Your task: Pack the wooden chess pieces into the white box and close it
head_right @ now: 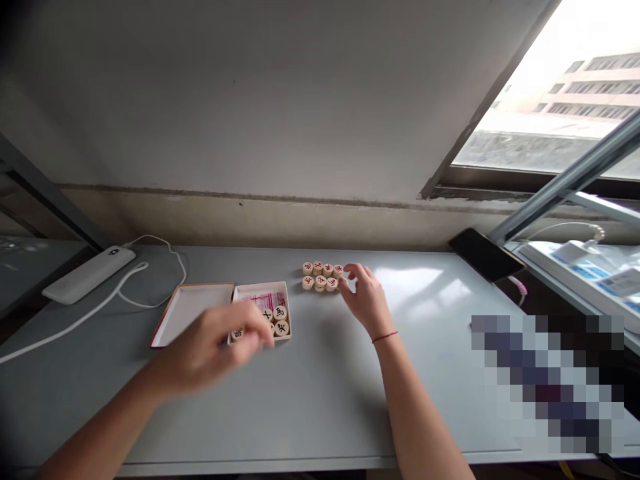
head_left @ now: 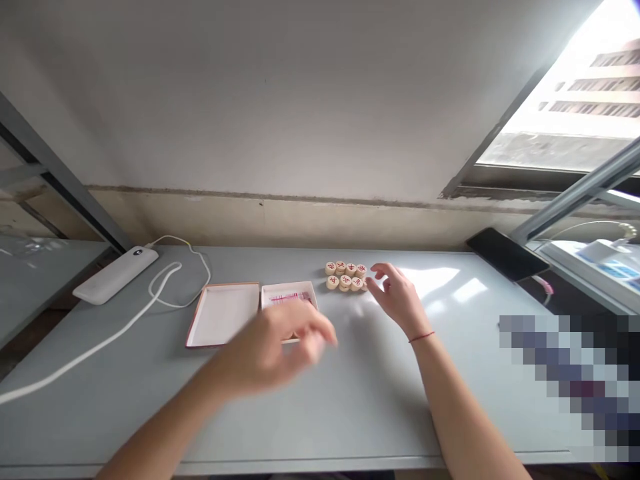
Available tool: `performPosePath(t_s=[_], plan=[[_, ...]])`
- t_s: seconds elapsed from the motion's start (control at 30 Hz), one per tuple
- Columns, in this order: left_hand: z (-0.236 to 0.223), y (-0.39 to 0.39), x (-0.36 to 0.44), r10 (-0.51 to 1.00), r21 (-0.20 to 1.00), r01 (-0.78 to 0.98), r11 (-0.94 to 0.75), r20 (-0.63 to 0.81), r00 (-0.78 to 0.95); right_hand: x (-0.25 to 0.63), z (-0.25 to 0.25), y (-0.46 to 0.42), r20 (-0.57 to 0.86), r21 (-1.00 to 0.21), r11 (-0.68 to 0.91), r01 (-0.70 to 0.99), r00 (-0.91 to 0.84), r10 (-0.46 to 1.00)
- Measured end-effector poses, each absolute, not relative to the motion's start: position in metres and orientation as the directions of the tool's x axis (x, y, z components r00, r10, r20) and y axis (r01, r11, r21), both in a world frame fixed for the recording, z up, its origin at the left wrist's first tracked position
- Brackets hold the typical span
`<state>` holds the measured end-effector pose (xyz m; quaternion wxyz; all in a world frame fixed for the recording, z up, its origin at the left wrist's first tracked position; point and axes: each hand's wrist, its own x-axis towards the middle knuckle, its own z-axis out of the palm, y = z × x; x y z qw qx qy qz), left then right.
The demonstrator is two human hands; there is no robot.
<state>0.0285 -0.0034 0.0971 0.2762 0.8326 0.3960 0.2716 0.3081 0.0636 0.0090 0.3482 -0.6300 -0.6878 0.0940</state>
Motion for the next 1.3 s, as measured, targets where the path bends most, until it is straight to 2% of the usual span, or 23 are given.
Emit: performPosePath(t_s=[0.07, 0.17, 0.27, 0.4, 0.7, 0.83, 0.93, 1.03, 1.1, 1.17, 1.3], plan=[[0.085, 0.016, 0.015, 0.838, 0.506, 0.674, -0.539, 0.238, 0.491, 0.287, 0.015, 0.055, 0.337, -0.604, 0.305, 0.736, -0.111, 0.935], [0.060, 0.030, -0.004, 0.855, 0.304, 0.799, -0.519, 0.176, 0.488, 0.257, 0.020, 0.041, 0.144, -0.610, 0.408, 0.679, -0.411, 0.900], [0.042, 0.029, -0.012, 0.880, 0.249, 0.845, -0.473, 0.103, 0.463, 0.239, 0.018, 0.031, 0.000, -0.561, 0.435, 0.705, -0.525, 0.851], [0.038, 0.023, -0.010, 0.902, 0.248, 0.873, -0.420, 0.011, 0.431, 0.235, 0.014, 0.027, -0.036, -0.506, 0.426, 0.750, -0.512, 0.858], [0.049, 0.024, -0.009, 0.903, 0.353, 0.864, -0.359, -0.102, 0.417, 0.235, 0.017, 0.027, -0.051, -0.511, 0.434, 0.742, -0.530, 0.847], [0.053, 0.028, -0.013, 0.914, 0.413, 0.839, -0.355, -0.037, 0.405, 0.244, 0.020, 0.027, -0.018, -0.578, 0.433, 0.692, -0.542, 0.840], [0.057, 0.027, -0.011, 0.921, 0.524, 0.770, -0.364, 0.079, 0.382, 0.242, 0.023, 0.023, 0.130, -0.623, 0.463, 0.630, -0.501, 0.856], [0.061, 0.020, 0.000, 0.912, 0.723, 0.604, -0.335, 0.087, 0.402, 0.230, 0.028, 0.013, 0.216, -0.710, 0.474, 0.520, -0.481, 0.850], [0.061, 0.013, 0.009, 0.906, 0.817, 0.504, -0.281, 0.053, 0.420, 0.222, 0.031, 0.008, 0.209, -0.782, 0.441, 0.439, -0.482, 0.851], [0.059, 0.009, 0.017, 0.907, 0.860, 0.451, -0.240, 0.033, 0.419, 0.219, 0.033, 0.007, 0.176, -0.836, 0.387, 0.388, -0.479, 0.860], [0.049, 0.013, 0.017, 0.958, 0.883, 0.430, -0.187, 0.066, 0.280, 0.233, 0.033, 0.019, 0.118, -0.869, 0.247, 0.429, -0.304, 0.945]])
